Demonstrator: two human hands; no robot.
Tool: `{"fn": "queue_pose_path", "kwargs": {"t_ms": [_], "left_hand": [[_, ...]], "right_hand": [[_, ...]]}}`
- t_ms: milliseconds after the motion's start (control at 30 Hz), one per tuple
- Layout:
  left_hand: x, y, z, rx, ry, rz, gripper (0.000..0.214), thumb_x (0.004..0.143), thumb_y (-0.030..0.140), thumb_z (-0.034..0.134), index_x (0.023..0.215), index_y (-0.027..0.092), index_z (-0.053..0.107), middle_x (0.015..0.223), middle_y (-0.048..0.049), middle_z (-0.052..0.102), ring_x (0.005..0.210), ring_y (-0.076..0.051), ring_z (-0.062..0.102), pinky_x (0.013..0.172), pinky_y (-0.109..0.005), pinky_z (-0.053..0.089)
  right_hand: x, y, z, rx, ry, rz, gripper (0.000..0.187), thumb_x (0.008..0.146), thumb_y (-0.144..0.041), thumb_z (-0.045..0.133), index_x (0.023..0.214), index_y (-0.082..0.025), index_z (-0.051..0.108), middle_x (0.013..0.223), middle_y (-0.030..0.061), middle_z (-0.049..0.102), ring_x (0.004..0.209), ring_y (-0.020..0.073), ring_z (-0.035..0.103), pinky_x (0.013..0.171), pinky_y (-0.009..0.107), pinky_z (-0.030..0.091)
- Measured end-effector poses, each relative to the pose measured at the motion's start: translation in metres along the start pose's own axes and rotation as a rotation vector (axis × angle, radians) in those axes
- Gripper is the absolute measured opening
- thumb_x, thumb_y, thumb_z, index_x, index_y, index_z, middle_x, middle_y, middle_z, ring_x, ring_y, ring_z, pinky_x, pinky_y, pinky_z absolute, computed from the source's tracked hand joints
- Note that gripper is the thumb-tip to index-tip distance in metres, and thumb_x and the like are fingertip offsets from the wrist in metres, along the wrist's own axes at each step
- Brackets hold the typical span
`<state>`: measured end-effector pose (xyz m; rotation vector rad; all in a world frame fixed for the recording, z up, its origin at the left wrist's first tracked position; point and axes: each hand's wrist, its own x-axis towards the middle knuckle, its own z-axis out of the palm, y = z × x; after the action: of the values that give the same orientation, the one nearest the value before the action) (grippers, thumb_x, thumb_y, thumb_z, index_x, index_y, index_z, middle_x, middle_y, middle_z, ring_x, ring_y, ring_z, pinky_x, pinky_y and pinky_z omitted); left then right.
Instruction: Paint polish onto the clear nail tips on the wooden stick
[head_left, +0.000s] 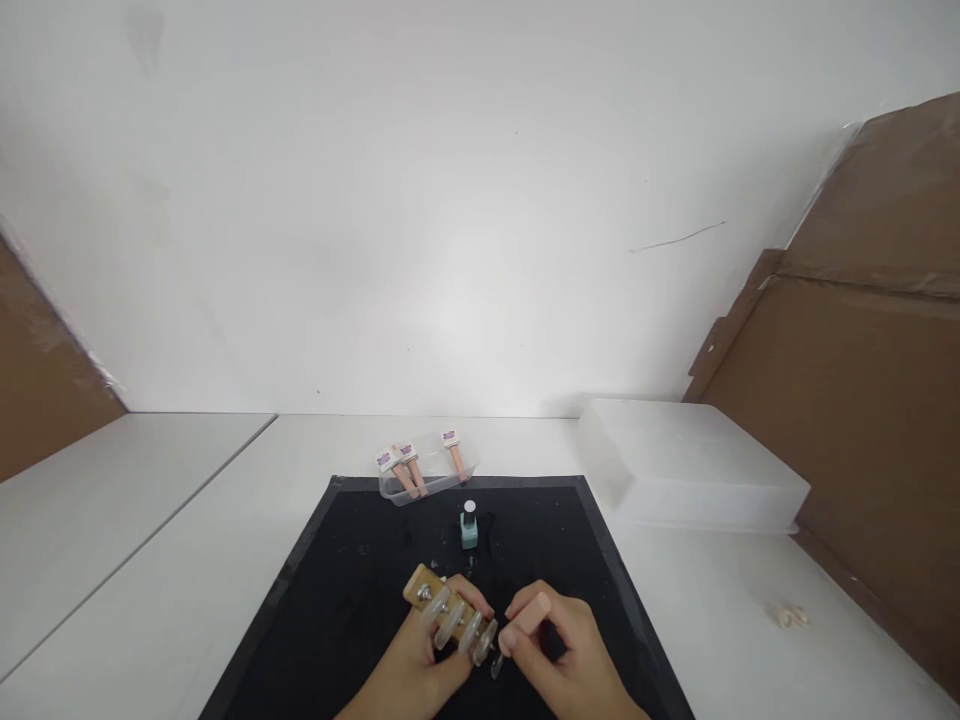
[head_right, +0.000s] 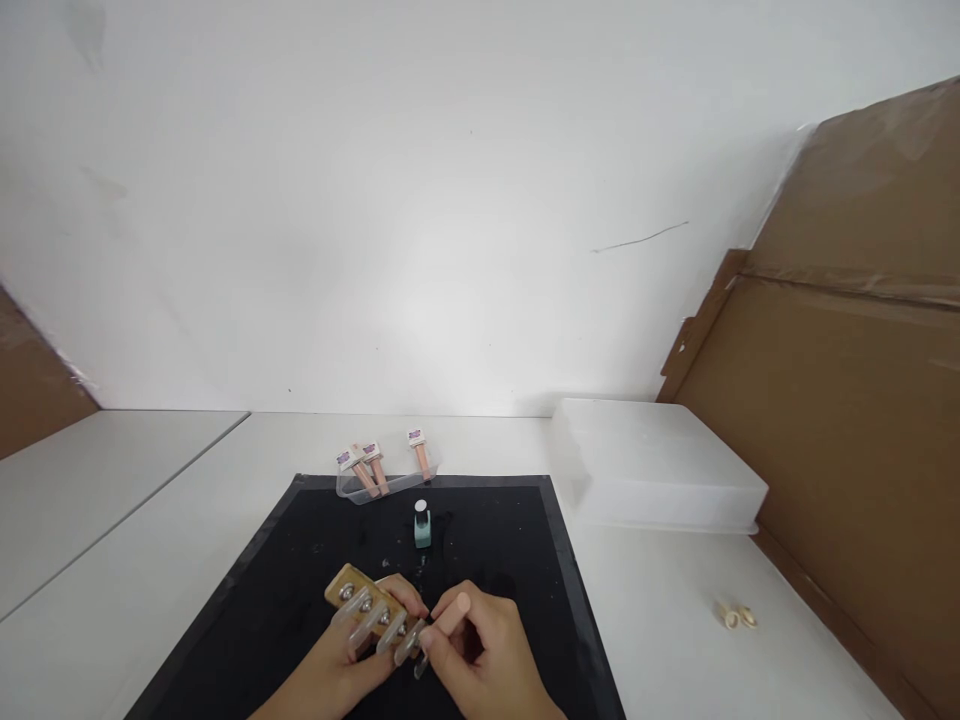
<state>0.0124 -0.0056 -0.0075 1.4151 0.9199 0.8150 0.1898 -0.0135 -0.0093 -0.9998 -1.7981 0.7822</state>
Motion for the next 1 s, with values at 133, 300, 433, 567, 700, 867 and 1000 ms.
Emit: {"fn": "queue_pose_path", "kwargs": {"t_ms": [133, 300, 433, 567, 700, 867, 1000], "left_hand": [[-0.001, -0.003, -0.001, 0.005, -0.015, 0.029, 0.019, 0.072, 0.025, 0.057, 0.088, 0.020, 0.050, 0.079, 0.0010, 0.046, 0.074, -0.014, 0.044, 0.069, -0.027, 0.035], [-0.002, -0.002, -0.001, 0.001, -0.024, 0.016, 0.020, 0.071, 0.026, 0.058, 0.088, 0.020, 0.049, 0.078, 0.0013, 0.045, 0.073, -0.014, 0.044, 0.069, -0.027, 0.036], [0.000, 0.001, 0.001, 0.003, -0.006, 0.010, 0.019, 0.072, 0.028, 0.059, 0.087, 0.020, 0.049, 0.077, 0.0017, 0.045, 0.073, -0.013, 0.045, 0.068, -0.027, 0.036], [0.001, -0.001, 0.001, 0.003, -0.002, 0.015, 0.018, 0.073, 0.029, 0.059, 0.087, 0.021, 0.050, 0.077, 0.0022, 0.045, 0.072, -0.013, 0.045, 0.068, -0.026, 0.036], [-0.002, -0.008, -0.001, 0.008, -0.019, 0.050, 0.018, 0.074, 0.029, 0.058, 0.087, 0.021, 0.050, 0.080, 0.0010, 0.045, 0.074, -0.014, 0.044, 0.069, -0.027, 0.036], [-0.002, -0.008, -0.002, 0.015, -0.019, 0.033, 0.020, 0.072, 0.029, 0.059, 0.088, 0.020, 0.050, 0.081, 0.0003, 0.046, 0.075, -0.014, 0.045, 0.069, -0.027, 0.036], [-0.001, -0.003, 0.000, 0.016, -0.009, 0.009, 0.020, 0.072, 0.028, 0.059, 0.087, 0.020, 0.050, 0.077, 0.0014, 0.046, 0.073, -0.014, 0.045, 0.069, -0.027, 0.036]], "right_hand": [[0.002, 0.002, -0.002, -0.034, 0.128, 0.079, 0.017, 0.084, -0.027, 0.050, 0.069, -0.019, 0.052, 0.058, -0.0003, 0.055, 0.048, 0.0121, 0.047, 0.044, 0.022, 0.036], [0.002, 0.000, -0.005, 0.012, 0.127, 0.027, 0.019, 0.083, -0.027, 0.050, 0.066, -0.019, 0.051, 0.062, 0.0017, 0.058, 0.050, 0.0126, 0.049, 0.046, 0.022, 0.038], [0.000, -0.004, -0.003, 0.040, -0.035, -0.025, 0.016, 0.081, -0.028, 0.052, 0.068, -0.019, 0.054, 0.057, -0.0010, 0.055, 0.044, 0.0107, 0.046, 0.043, 0.021, 0.036], [0.001, -0.003, -0.002, 0.013, -0.063, -0.007, 0.017, 0.081, -0.029, 0.053, 0.068, -0.019, 0.054, 0.053, -0.0031, 0.050, 0.043, 0.0097, 0.043, 0.041, 0.020, 0.033], [0.004, 0.001, -0.004, -0.030, 0.089, 0.053, 0.021, 0.085, -0.029, 0.050, 0.066, -0.019, 0.052, 0.058, -0.0009, 0.054, 0.046, 0.0109, 0.046, 0.043, 0.021, 0.036], [0.003, 0.000, -0.008, 0.018, 0.144, 0.035, 0.021, 0.085, -0.028, 0.049, 0.067, -0.019, 0.053, 0.062, 0.0012, 0.058, 0.050, 0.0123, 0.050, 0.046, 0.022, 0.040], [0.001, -0.005, -0.007, 0.077, -0.018, -0.037, 0.021, 0.082, -0.028, 0.053, 0.063, -0.019, 0.055, 0.060, 0.0005, 0.058, 0.048, 0.0110, 0.050, 0.045, 0.021, 0.038]]}}
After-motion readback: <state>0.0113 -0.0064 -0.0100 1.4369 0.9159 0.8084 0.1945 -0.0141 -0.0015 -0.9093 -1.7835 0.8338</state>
